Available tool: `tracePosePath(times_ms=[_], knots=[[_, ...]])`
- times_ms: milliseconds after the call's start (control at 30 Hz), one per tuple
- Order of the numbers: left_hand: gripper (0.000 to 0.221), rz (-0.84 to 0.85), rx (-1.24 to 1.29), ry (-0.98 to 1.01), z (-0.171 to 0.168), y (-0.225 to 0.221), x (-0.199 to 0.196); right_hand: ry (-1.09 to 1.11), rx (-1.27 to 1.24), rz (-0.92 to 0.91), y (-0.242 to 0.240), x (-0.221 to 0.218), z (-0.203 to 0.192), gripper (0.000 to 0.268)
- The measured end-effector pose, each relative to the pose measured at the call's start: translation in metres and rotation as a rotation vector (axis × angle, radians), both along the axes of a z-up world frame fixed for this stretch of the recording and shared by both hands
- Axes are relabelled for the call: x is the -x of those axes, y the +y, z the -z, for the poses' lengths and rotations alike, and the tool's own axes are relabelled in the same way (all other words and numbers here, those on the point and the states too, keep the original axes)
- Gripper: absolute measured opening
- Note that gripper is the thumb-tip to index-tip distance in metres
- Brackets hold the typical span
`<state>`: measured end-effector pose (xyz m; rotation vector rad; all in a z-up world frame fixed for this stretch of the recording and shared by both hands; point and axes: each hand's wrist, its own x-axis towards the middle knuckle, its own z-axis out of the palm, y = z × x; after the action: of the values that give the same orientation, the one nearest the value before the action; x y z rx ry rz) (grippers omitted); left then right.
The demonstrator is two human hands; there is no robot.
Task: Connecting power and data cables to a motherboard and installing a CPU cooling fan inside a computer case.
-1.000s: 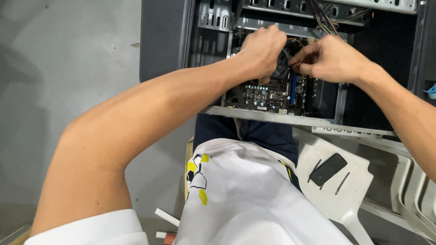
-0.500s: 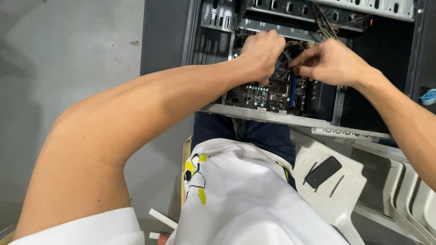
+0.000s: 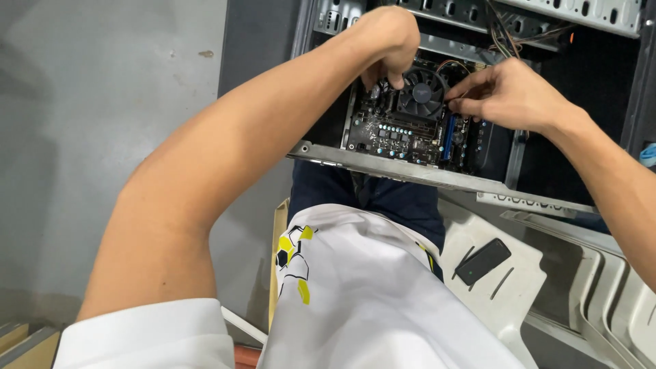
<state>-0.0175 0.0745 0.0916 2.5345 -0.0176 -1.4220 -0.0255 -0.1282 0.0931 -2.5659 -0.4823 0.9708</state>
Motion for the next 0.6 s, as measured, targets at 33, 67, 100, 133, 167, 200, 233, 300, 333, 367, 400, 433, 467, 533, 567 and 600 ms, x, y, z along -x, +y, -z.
tracePosePath(times_ms=[33,67,100,133,167,200,233,300,333,367,400,433,467,533,567,600], knots=[[0.049,-0.003,-0.001,0.0,0.009,0.0,-0.005,0.0,-0.001,-0.003,0.001,-0.001,0.0,0.023],[0.044,0.01,-0.024,0.044,0.017,-0.003,-0.01,-0.007,0.007,-0.004,0.0,-0.001,0.001,0.023],[0.044,0.023,-0.047,0.089,0.026,-0.005,-0.015,-0.013,0.015,-0.004,-0.001,-0.001,0.001,0.022],[0.044,0.022,-0.047,0.091,0.029,-0.005,-0.017,-0.011,0.015,-0.005,-0.002,-0.001,0.003,0.022],[0.036,0.001,-0.041,0.1,0.031,-0.005,-0.018,0.0,-0.016,-0.002,-0.004,-0.002,0.005,0.021],[0.029,-0.021,-0.038,0.107,0.033,-0.004,-0.02,0.01,-0.048,0.0,-0.004,-0.003,0.006,0.02],[0.029,-0.022,-0.039,0.107,0.033,-0.003,-0.019,0.011,-0.05,-0.001,-0.004,-0.003,0.007,0.02],[0.033,0.018,-0.044,0.071,0.034,-0.004,-0.016,0.02,-0.057,-0.008,-0.005,-0.003,0.009,0.019],[0.033,0.018,-0.046,0.07,0.036,-0.003,-0.018,0.019,-0.06,-0.009,-0.004,-0.002,0.008,0.019],[0.034,0.078,-0.049,0.058,0.038,-0.002,-0.02,0.028,-0.069,0.0,-0.003,-0.002,0.007,0.019],[0.034,0.141,-0.051,0.045,0.04,-0.003,-0.022,0.036,-0.076,0.011,-0.003,0.0,0.006,0.02],[0.034,0.143,-0.052,0.043,0.037,-0.003,-0.02,0.034,-0.078,0.014,-0.004,-0.001,0.007,0.02],[0.034,0.102,-0.047,0.063,0.035,-0.003,-0.019,0.032,-0.1,0.0,-0.005,-0.001,0.009,0.019],[0.035,0.059,-0.042,0.083,0.036,-0.002,-0.019,0.031,-0.123,-0.015,-0.005,-0.001,0.01,0.019],[0.033,0.093,-0.044,0.103,0.04,-0.003,-0.022,0.03,-0.113,-0.016,-0.005,-0.001,0.01,0.019],[0.031,0.126,-0.045,0.122,0.044,-0.003,-0.025,0.029,-0.101,-0.018,-0.005,-0.001,0.009,0.02]])
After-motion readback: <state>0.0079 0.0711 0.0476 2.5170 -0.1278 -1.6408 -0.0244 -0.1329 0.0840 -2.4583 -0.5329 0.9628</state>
